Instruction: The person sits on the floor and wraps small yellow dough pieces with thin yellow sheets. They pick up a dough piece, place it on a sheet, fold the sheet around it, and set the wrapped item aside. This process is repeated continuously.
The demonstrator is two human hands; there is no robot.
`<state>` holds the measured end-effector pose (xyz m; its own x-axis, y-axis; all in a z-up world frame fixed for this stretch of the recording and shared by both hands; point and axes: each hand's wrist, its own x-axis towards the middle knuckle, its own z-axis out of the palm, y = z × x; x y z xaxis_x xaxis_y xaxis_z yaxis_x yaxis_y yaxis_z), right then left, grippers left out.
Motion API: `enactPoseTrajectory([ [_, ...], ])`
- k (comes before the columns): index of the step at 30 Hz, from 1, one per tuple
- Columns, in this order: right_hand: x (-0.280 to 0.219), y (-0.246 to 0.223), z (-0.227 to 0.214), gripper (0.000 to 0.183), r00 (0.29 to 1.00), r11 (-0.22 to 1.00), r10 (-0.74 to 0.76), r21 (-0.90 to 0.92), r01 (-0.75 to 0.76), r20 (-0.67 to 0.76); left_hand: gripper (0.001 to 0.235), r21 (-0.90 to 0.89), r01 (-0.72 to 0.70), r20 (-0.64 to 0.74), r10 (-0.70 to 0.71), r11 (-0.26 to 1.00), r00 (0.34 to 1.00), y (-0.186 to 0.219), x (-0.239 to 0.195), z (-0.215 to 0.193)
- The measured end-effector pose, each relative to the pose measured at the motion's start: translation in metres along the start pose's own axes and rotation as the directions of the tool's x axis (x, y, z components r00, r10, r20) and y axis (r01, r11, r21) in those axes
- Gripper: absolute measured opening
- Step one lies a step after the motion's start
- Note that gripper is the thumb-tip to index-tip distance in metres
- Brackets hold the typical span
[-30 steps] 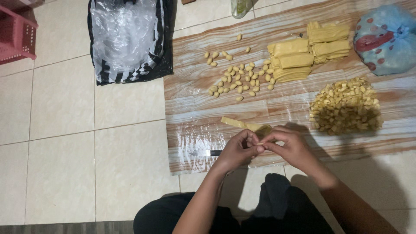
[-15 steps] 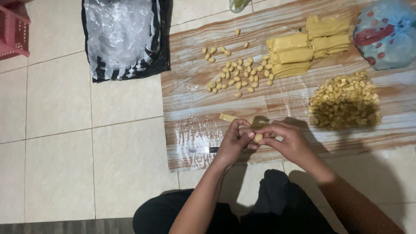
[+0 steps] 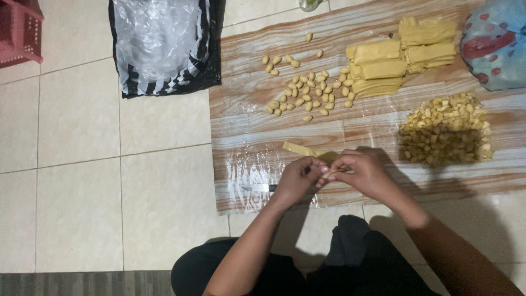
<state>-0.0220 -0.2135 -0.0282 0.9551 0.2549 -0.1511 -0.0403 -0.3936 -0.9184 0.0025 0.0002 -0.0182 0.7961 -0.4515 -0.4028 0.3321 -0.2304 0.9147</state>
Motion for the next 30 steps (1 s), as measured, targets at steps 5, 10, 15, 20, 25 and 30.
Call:
enactPoseTrajectory([
  [5,0.009,0.000,-0.002,0.014,0.991,0.925,-0.028,-0.378,-0.024,-0.132,0.011,0.415,-0.175,-0.036,0.208,0.893,0.977,0.010,0.031,-0.010],
  [10,0.009,0.002,-0.011,0.013,0.976,0.979,0.011,-0.195,-0.054,-0.217,0.026,0.571,-0.263,-0.242,0.466,0.777,0.851,0.029,0.092,-0.055],
  [15,0.003,0.017,-0.010,0.011,0.960,0.985,-0.149,-0.122,0.122,-0.238,0.073,0.522,-0.423,0.098,0.440,0.740,0.892,0.021,0.080,-0.033],
  [20,0.016,0.070,-0.047,0.023,0.949,0.837,-0.215,-0.544,0.058,-0.229,0.027,0.428,-0.052,0.256,-0.066,0.902,0.964,-0.017,0.042,0.029],
  [25,0.028,0.150,-0.121,0.019,0.909,0.442,-0.230,-0.870,-0.220,-0.347,0.026,0.210,-0.001,0.095,-0.020,0.978,0.995,-0.029,0.026,0.040],
  [30,0.042,0.188,-0.121,0.011,0.921,0.076,-0.146,-0.932,-0.354,-0.362,0.023,-0.058,-0.004,0.029,0.005,0.998,1.000,-0.026,0.024,0.033],
])
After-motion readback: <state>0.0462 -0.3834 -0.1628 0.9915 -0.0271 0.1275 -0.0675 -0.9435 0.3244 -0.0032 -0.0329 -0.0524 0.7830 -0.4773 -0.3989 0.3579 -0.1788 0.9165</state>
